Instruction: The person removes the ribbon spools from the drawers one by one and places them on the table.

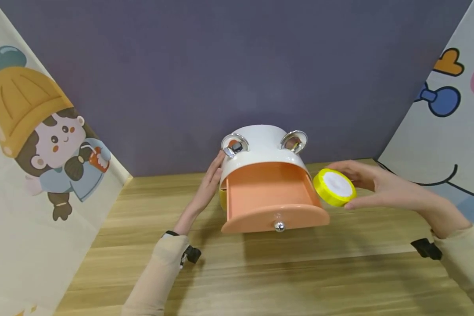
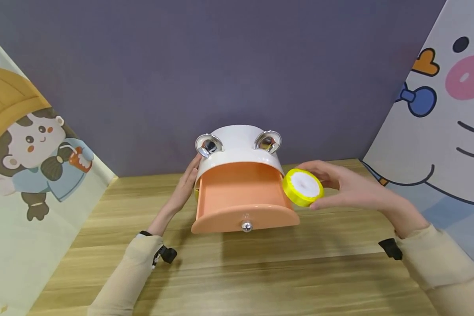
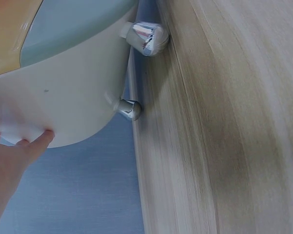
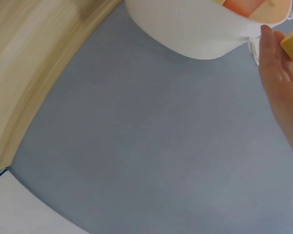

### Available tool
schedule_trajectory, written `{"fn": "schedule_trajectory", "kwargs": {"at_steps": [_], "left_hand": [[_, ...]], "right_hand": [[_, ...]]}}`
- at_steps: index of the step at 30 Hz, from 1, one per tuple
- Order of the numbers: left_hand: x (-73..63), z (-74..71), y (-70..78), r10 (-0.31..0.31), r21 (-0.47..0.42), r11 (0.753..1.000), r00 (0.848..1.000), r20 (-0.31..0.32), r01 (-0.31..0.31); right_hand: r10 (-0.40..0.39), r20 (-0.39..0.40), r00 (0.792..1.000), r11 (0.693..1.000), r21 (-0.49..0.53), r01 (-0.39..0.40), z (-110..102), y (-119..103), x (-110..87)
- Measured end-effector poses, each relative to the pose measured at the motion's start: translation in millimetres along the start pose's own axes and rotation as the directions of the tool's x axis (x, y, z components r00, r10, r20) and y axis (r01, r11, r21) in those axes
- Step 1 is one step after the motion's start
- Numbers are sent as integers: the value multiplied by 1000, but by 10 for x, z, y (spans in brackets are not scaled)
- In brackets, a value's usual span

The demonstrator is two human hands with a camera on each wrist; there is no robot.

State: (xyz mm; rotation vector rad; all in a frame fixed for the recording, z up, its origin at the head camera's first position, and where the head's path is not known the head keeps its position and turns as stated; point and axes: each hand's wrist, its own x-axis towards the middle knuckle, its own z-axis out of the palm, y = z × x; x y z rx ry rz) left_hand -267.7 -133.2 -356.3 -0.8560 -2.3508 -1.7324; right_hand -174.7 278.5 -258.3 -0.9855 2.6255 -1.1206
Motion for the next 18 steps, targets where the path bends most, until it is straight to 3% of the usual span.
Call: {"fn": "schedule_trajectory", "kwargs": {"at_steps": [11, 18], "left_hand": [[-14, 21, -30, -4, -13, 1000, 1000, -12, 4], [-12, 23, -24, -5, -6, 1000, 1000, -19, 5]], "right_hand": [[57, -14, 998, 998, 28, -56, 45, 249, -160], [4, -17, 1000, 998, 62, -3, 141, 434, -249]]}}
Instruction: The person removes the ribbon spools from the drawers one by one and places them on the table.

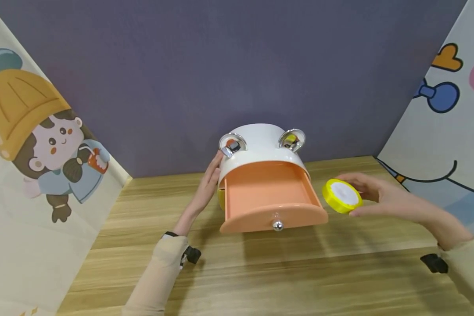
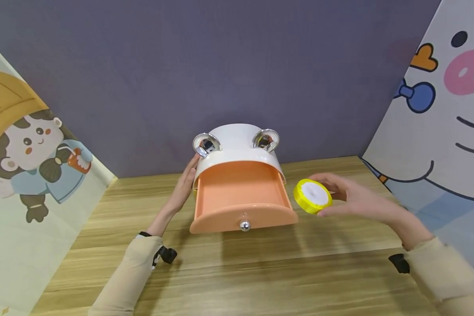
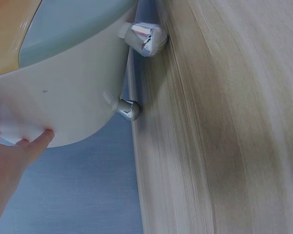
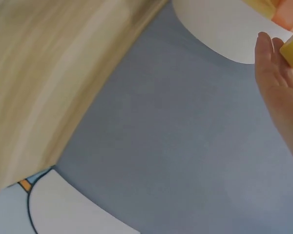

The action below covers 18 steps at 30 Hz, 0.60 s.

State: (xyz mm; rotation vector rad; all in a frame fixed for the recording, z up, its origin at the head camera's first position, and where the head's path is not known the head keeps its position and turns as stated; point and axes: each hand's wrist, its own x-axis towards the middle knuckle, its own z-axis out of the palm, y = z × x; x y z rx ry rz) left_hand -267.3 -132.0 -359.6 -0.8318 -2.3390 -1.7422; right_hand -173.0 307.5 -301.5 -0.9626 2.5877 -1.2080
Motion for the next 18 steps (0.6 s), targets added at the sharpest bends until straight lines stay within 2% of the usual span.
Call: {"fn": "schedule_trajectory", "kwargs": {"at_steps": [5, 13, 18], "left_hand": [[1, -7, -12, 2, 9, 1000, 1000, 8, -2], [64, 4, -339, 35, 7, 999, 999, -8, -35], [16, -11, -118, 12, 0, 1000, 1000, 9, -12]], "right_hand": [[93, 3, 996, 995, 25, -93, 71, 88, -59], [111, -2, 994, 992, 57, -110, 193, 266, -141], [142, -6, 990, 988, 61, -141, 303, 385, -168]]}}
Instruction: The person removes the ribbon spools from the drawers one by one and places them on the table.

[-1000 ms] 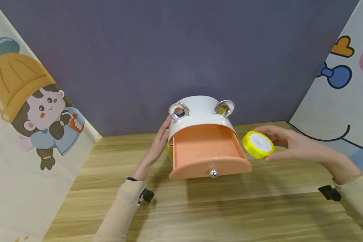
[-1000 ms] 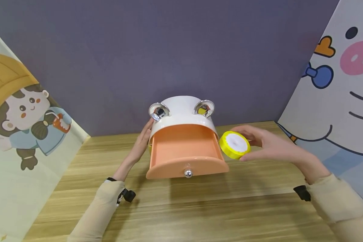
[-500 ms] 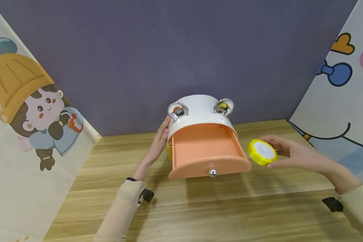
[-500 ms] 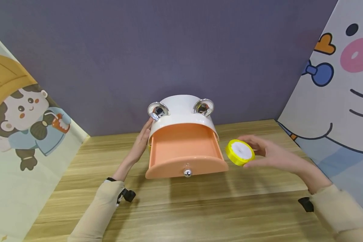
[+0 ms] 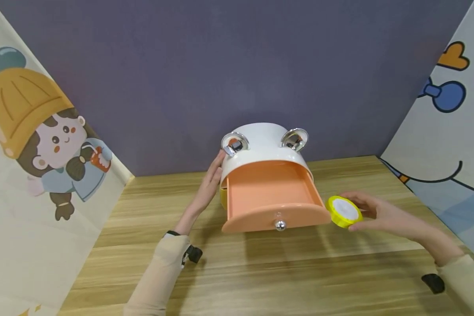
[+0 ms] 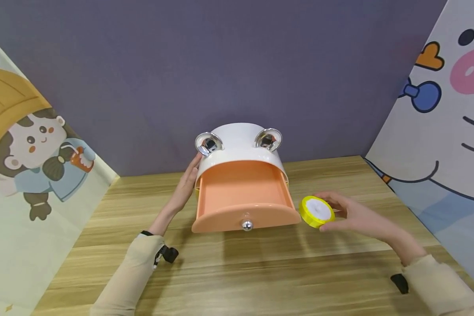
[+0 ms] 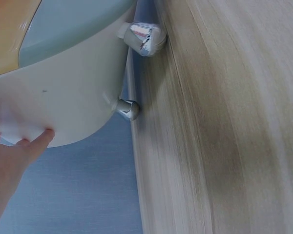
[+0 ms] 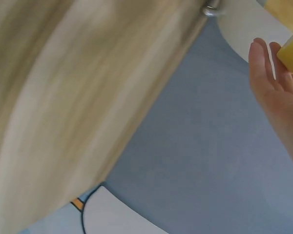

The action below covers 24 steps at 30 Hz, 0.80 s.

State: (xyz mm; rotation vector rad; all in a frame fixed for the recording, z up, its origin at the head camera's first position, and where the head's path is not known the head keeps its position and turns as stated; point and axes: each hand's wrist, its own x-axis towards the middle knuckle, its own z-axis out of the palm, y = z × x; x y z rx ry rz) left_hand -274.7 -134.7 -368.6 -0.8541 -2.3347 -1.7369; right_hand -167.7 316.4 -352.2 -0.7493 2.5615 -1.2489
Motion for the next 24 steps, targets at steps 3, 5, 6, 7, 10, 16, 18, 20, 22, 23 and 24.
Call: {"fn": "schedule_trajectory", "kwargs": {"at_steps": [3, 5, 6, 7, 10, 16, 18, 20, 22, 23, 24], "left_hand": [[-17, -1, 109, -13, -3, 1000, 1000, 9, 13], [-17, 0, 112, -14, -5, 1000, 1000, 11, 14], [-17, 0, 112, -16, -8, 1000, 1000, 11, 16], [-17, 1, 113, -18, -8, 1000, 1000, 11, 18], [-20, 3, 111, -22, -14, 1000, 1000, 11, 22], [-19, 7, 98, -28, -36, 999, 1000, 11, 28], [-18, 8, 95, -23, -40, 999, 1000, 9, 24], [-18, 9, 97, -20, -38, 999, 1000, 9, 21], [-18, 9, 99, -19, -33, 999, 1000, 6, 19], [-18, 10, 99, -15, -30, 999, 1000, 5, 15], [-20, 10, 101, -13, -28, 1000, 1000, 3, 13]], "right_hand": [[1, 4, 1000, 1000, 17, -1, 58, 109, -8], [-6, 11, 1000, 999, 40, 5, 100, 178, -12], [-9, 19, 1000, 998, 59, 8, 120, 209, -12], [-8, 22, 1000, 997, 74, 6, 140, 234, -14], [-1, 31, 1000, 995, 103, -2, 202, 297, -13], [30, 29, 999, 993, 116, -33, 301, 403, -18], [35, 26, 999, 993, 116, -38, 320, 430, -20], [43, 28, 999, 991, 125, -46, 335, 448, -25], [51, 26, 998, 992, 119, -54, 346, 458, -30], [58, 27, 998, 991, 116, -61, 350, 460, -35], [67, 28, 997, 991, 118, -70, 354, 462, -38]]}}
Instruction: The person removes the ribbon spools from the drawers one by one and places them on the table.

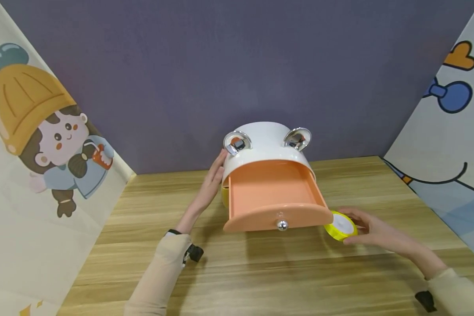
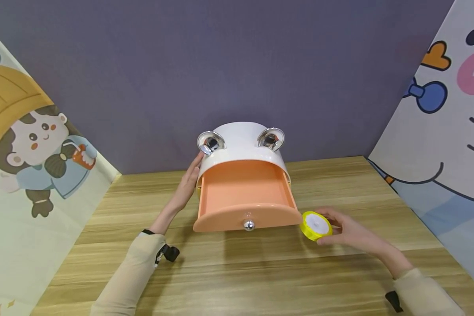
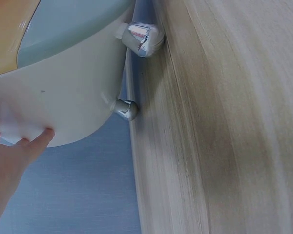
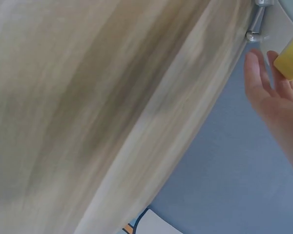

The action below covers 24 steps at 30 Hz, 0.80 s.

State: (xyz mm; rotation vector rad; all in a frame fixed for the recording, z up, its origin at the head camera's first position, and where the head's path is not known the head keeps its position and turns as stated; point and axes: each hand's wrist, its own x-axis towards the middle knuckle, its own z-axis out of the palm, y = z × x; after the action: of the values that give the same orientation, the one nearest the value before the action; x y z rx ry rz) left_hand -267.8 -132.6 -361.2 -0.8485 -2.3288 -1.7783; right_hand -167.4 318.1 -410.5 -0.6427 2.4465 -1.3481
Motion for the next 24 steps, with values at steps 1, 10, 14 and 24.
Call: {"fn": "schedule_trajectory", "kwargs": {"at_steps": [1, 10, 14, 24], "left_hand": [[0, 1, 3, 1, 3, 1000, 1000, -1, -1], [-6, 2, 5, -6, 20, 1000, 1000, -2, 6], [-6, 5, 2, -2, 21, 1000, 1000, -1, 2], [-16, 9, 15, -3, 13, 1000, 1000, -7, 3]], "right_hand": [[7, -5, 1000, 1000, -3, -7, 5, -1, -4], [32, -26, 999, 999, -23, -33, 73, 38, -27], [59, -16, 998, 998, -17, -59, 97, 90, -32], [66, -2, 998, 998, -11, -66, 143, 136, -47]]}}
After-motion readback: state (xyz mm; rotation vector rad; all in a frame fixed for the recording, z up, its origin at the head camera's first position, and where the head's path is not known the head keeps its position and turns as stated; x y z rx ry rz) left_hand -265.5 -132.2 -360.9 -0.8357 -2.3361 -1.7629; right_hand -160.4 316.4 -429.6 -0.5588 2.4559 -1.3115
